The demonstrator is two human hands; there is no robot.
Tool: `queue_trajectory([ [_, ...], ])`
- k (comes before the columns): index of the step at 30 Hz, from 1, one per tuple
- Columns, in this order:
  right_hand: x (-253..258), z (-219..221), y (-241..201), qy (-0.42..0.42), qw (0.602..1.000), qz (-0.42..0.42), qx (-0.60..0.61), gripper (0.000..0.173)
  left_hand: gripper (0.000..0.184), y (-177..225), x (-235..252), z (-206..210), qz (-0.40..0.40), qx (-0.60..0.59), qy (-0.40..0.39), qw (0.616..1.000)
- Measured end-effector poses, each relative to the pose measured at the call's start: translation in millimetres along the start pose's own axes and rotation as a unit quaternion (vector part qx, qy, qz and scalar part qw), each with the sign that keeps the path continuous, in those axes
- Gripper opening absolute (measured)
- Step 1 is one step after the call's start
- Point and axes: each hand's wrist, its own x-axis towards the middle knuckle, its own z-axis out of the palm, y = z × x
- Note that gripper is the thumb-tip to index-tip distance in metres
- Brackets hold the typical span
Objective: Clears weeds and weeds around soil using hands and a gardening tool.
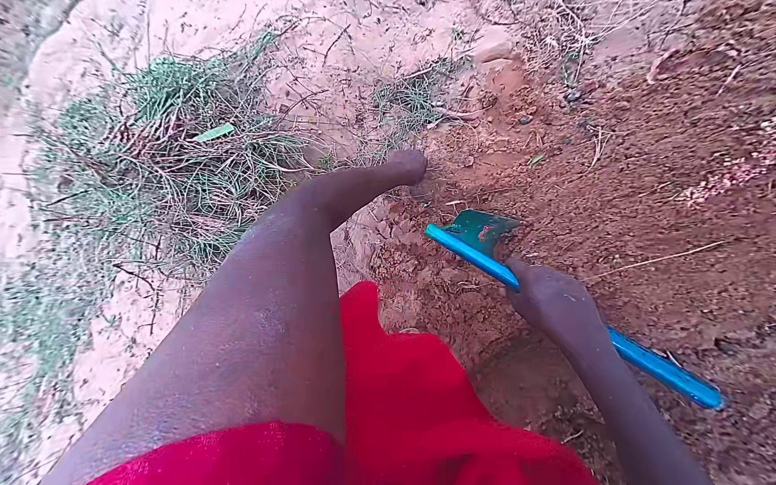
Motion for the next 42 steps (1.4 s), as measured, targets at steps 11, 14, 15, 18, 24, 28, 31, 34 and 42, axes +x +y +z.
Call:
queue_trajectory([
  [11,6,6,45,0.016,0.997,-0.02,0.073,0.042,0.036,42,-144,129,0.288,0.086,-0.272,0.914],
  [14,10,11,57,0.022,0.996,-0.031,0.081,0.039,0.038,57,-161,114,0.298,0.069,-0.24,0.921],
  [15,9,12,58,0.023,0.996,-0.029,0.082,0.04,0.04,56,-151,101,0.272,0.058,-0.203,0.939],
  [18,6,14,55,0.03,0.997,-0.015,0.075,0.039,0.032,38,-101,68,0.189,0.067,-0.054,0.978],
  [24,2,18,50,0.036,0.996,0.005,0.079,0.035,0.033,14,-17,17,0.061,-0.024,0.092,0.994],
  [28,3,18,48,0.036,0.996,0.012,0.075,0.032,0.031,12,5,-6,-0.018,-0.107,0.076,0.991],
  [31,3,16,47,0.025,0.997,0.018,0.071,0.033,0.037,18,16,-15,-0.041,-0.124,0.075,0.989],
  [34,4,15,47,0.019,0.997,0.017,0.069,0.03,0.033,26,22,-23,-0.034,-0.089,0.063,0.993],
  [42,8,11,43,0.003,0.997,0.02,0.068,0.03,0.044,28,37,-39,-0.073,-0.101,0.031,0.992],
])
